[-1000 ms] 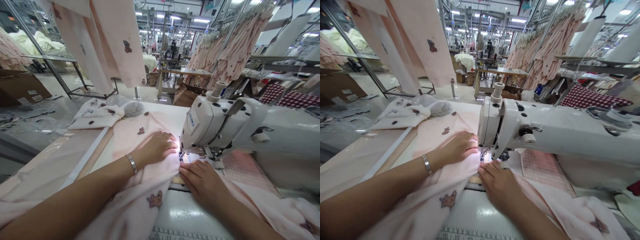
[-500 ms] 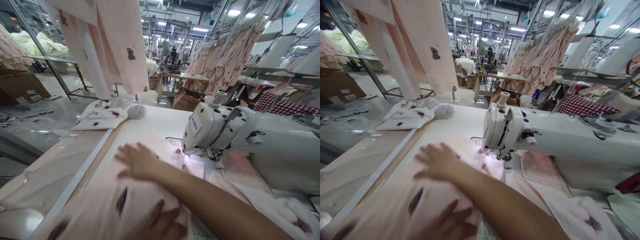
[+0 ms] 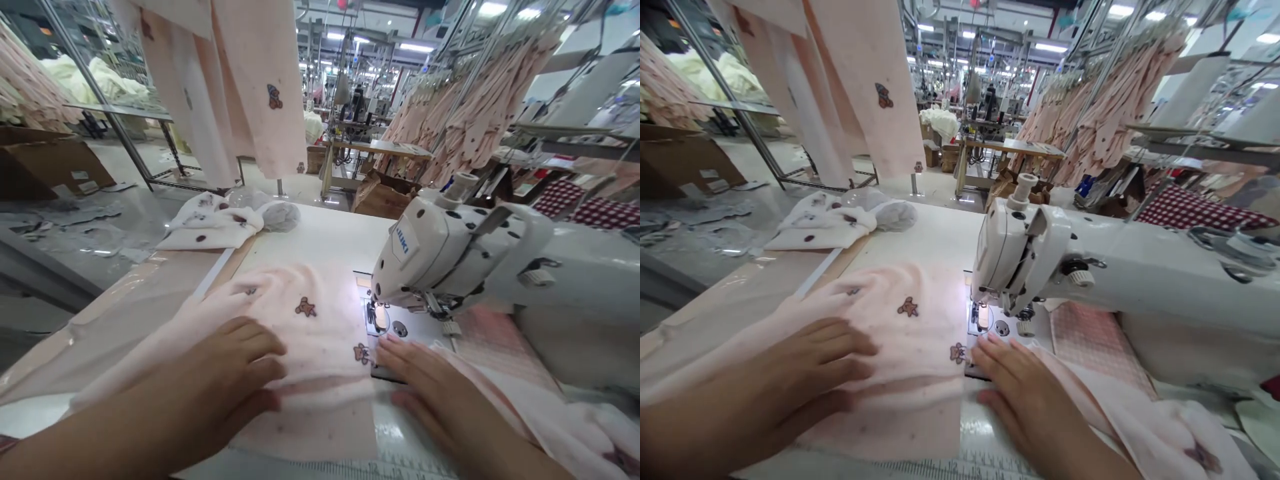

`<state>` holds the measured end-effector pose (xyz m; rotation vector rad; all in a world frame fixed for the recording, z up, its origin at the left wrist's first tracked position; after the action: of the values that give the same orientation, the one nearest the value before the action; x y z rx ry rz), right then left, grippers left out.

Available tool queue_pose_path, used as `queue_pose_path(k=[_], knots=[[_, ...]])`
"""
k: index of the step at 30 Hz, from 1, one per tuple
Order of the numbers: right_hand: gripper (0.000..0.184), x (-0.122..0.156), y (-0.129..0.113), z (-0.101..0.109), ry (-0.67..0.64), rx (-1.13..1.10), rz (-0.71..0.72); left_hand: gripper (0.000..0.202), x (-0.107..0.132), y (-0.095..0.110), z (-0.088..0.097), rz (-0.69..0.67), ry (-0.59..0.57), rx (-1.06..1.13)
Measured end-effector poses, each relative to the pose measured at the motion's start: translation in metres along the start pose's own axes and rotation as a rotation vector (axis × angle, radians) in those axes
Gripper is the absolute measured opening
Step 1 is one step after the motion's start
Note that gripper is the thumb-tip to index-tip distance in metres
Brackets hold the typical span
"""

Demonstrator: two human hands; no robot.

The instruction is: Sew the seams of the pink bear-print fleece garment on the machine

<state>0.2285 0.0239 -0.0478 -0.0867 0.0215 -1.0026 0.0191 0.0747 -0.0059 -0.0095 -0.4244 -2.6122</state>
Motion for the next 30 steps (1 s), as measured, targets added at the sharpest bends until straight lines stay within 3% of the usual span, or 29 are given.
queue_pose_path(k=[4,7,9,12,15,22,25,28,30], knots=[[0.024,-0.006,0.013,0.010,0.038,-0.179,-0.055,0.014,-0.066,0.029,-0.024,-0.077,-0.124,-0.015],[0.024,-0.017,0.007,0.011,0.039,-0.195,-0.047,0.031,-0.094,0.030,-0.038,-0.044,-0.122,-0.111],[0.026,-0.021,0.003,0.010,0.046,-0.161,-0.036,0.031,-0.103,0.023,-0.040,0.011,-0.108,-0.123],[0.025,-0.026,0.002,0.007,0.047,-0.070,-0.033,0.014,-0.112,0.014,-0.034,0.062,-0.107,-0.108],[0.020,-0.031,0.009,0.005,0.048,-0.031,-0.058,0.013,-0.119,0.009,-0.024,0.081,-0.085,-0.069],[0.020,-0.039,0.034,-0.008,-0.040,0.033,-0.125,0.011,-0.120,-0.003,-0.024,0.124,-0.009,0.323],[0.022,-0.039,0.041,-0.012,-0.063,0.029,-0.173,0.018,-0.116,0.012,-0.024,-0.043,0.096,0.144],[0.023,-0.037,0.048,-0.012,-0.056,0.016,-0.233,0.020,-0.111,0.036,-0.038,-0.273,0.045,-0.103],[0.023,-0.034,0.053,-0.011,-0.050,0.007,-0.263,0.019,-0.109,0.039,-0.044,-0.293,-0.005,-0.123]])
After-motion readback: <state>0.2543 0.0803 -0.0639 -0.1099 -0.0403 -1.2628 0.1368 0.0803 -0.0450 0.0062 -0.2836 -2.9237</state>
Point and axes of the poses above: each hand's wrist, its own x-axis away from the middle knuckle, its own z-axis out of the back of the hand, y = z × x, the point moved 8 cm from there along -x, towards the middle knuckle, and after that the axes turned 14 degrees about -y, right-handed, at the moved point
